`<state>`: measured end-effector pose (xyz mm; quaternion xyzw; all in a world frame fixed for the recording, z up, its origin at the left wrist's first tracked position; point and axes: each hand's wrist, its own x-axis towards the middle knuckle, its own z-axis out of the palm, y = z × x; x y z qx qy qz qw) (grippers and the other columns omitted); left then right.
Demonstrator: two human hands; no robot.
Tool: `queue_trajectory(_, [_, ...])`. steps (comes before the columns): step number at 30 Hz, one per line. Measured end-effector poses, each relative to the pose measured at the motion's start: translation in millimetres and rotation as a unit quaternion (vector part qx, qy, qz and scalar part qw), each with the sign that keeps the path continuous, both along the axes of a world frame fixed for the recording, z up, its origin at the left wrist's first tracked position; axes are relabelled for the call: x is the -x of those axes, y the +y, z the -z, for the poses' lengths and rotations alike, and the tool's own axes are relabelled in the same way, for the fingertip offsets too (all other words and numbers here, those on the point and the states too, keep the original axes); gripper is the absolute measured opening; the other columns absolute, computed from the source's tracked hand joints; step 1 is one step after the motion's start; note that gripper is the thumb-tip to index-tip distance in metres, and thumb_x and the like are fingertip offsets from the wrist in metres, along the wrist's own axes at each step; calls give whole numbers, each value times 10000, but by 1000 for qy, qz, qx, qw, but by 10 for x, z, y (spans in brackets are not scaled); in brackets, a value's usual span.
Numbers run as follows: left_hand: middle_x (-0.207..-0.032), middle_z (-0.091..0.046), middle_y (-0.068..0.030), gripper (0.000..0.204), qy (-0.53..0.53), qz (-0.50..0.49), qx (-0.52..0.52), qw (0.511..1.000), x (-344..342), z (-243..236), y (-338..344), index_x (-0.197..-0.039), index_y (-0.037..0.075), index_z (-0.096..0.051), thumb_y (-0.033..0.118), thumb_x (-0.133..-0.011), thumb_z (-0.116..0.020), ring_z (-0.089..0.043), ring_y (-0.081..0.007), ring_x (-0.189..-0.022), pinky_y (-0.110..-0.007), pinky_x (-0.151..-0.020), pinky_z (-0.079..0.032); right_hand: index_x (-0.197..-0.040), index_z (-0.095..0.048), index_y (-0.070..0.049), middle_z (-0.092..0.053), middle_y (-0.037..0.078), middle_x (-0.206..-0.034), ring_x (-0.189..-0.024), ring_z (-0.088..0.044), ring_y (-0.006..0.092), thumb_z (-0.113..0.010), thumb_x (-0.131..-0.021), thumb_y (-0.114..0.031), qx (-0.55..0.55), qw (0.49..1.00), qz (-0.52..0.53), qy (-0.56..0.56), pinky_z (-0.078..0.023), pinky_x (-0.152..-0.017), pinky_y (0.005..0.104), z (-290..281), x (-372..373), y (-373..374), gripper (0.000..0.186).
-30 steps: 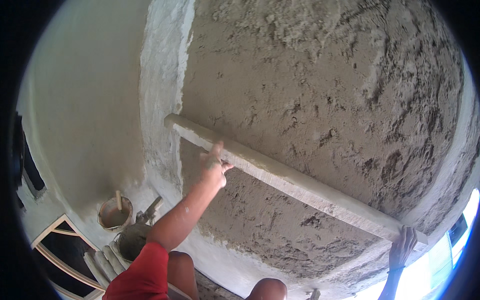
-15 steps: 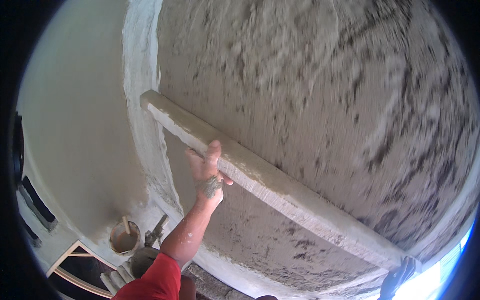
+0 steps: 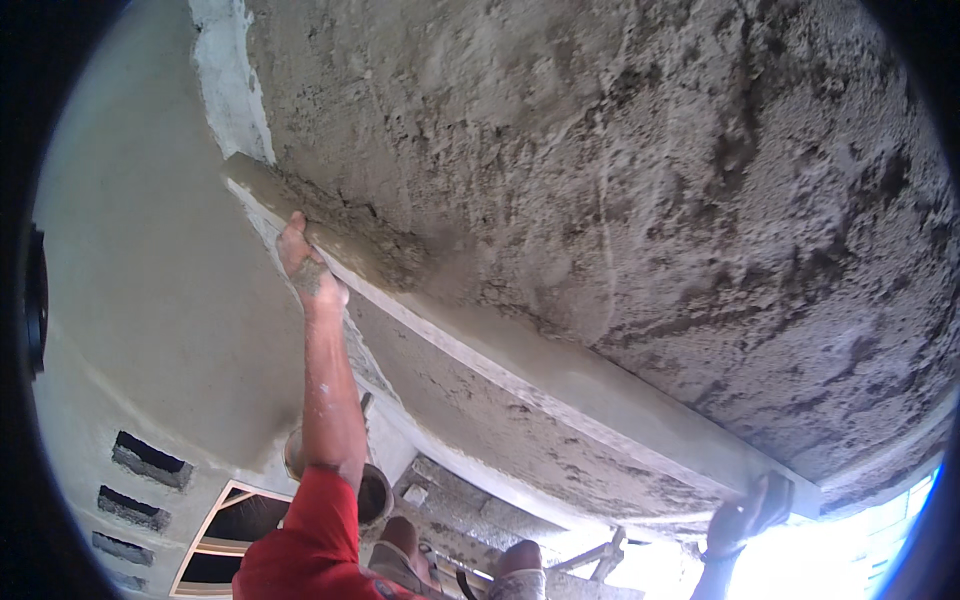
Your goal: The person applies mortar from a bucket to a concrete wall using a trowel, then uses a long wooden straight edge to level and smooth the wet plaster while standing on a bamboo scaffold.
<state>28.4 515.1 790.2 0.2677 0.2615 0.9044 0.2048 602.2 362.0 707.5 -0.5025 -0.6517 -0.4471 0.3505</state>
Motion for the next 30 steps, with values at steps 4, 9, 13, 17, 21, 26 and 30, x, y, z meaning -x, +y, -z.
queue_trajectory(4, [-1054,-481,-106,357,-31,-24,39,998,-68,114,111,-1069,41,-374,339,-920,-501,-522,-156,-696,-308,-500,-461,-1318,-412,-107,-515,188,-1188,-1120,-477,392,-564,-775,75,60,998,15,-17,-361,-890,531,-160,-36,-93,593])
queue_trajectory(9, [-1226,-440,-123,578,22,-21,58,998,-924,675,-240,-1318,25,-267,393,-929,-482,-444,-203,-1080,-402,-1001,-340,-1337,-399,-109,-477,196,-1247,-1173,-439,403,-559,-798,28,85,996,35,-14,-367,-932,557,22,-898,-262,579])
queue_trajectory(13, [-1263,-398,-141,557,41,-51,172,983,-1442,445,-398,-1293,4,-321,418,-940,-441,-399,-222,-1149,-367,-1020,-299,-1344,-401,-93,-450,209,-1284,-1184,-423,409,-544,-827,-9,124,990,58,14,-341,-974,558,143,-1284,-461,543])
queue_trajectory(17, [-1187,-408,-140,461,194,-187,53,962,-913,365,-177,-1178,-9,-384,380,-937,-443,-406,-239,-1104,-368,-983,-333,-1339,-410,-96,-460,194,-1280,-1176,-428,398,-541,-847,-19,86,996,24,5,-344,-954,552,-296,-828,-312,515])
queue_trajectory(21, [-1108,-413,-105,442,177,-177,96,963,-361,-63,-34,-1089,8,-419,413,-919,-468,-432,-238,-1071,-370,-957,-370,-1328,-427,-102,-499,190,-1238,-1140,-459,394,-532,-850,-10,41,998,41,-18,-356,-917,534,-780,-438,-152,498])
queue_trajectory(26, [-973,-461,-110,355,10,-15,47,999,-33,-895,-13,-1023,30,-379,368,-934,-446,-511,-175,-812,-341,-560,-447,-1295,-473,-98,-526,185,-1189,-1098,-485,383,-507,-842,6,28,999,4,-33,-358,-894,521,-1580,96,-41,466])
queue_trajectory(30, [-884,-493,-79,345,-37,7,73,997,204,-1314,65,-1032,54,-389,375,-926,-458,-496,-148,-596,-296,-382,-360,-1293,-480,-107,-533,178,-1173,-1083,-496,378,-513,-865,-42,12,997,24,-66,-359,-888,502,-2003,361,68,434])
